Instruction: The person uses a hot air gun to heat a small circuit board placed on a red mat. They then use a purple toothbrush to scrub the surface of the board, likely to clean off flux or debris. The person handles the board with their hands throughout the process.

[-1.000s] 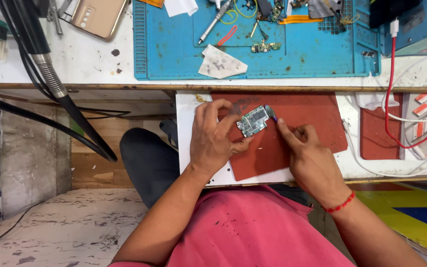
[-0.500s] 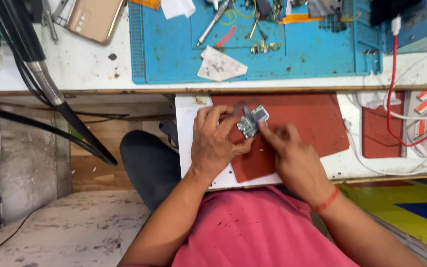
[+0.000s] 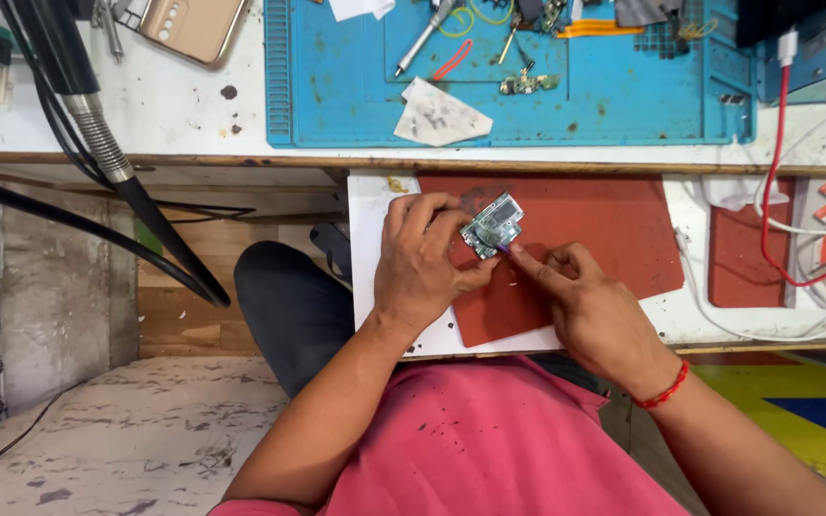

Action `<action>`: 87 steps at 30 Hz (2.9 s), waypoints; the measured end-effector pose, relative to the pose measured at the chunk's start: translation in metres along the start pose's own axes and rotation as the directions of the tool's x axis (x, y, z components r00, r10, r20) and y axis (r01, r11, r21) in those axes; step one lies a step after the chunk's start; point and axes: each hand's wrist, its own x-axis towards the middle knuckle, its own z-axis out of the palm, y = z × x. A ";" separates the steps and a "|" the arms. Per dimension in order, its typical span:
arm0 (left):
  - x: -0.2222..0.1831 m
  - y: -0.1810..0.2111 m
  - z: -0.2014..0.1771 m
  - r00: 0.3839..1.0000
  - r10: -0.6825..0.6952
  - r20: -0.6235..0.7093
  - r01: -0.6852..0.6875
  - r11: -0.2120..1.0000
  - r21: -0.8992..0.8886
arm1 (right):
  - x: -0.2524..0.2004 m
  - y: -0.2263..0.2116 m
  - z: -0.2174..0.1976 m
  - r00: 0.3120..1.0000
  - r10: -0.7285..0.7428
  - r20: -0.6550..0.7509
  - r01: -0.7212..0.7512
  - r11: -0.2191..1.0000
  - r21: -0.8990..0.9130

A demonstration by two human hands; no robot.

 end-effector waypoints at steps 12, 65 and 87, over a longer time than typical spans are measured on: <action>-0.003 -0.002 -0.001 1.000 -0.024 -0.010 0.023 0.998 -0.051 | 0.010 -0.014 -0.001 1.000 -0.030 0.005 0.030 0.998 -0.056; -0.003 -0.002 -0.006 1.000 0.007 0.003 -0.007 0.999 -0.053 | 0.005 -0.024 0.020 0.998 0.064 0.009 -0.062 0.989 -0.137; -0.001 0.005 -0.002 0.998 0.051 0.033 -0.054 0.995 0.079 | -0.005 0.010 -0.002 0.966 0.044 -0.256 -0.027 0.997 0.072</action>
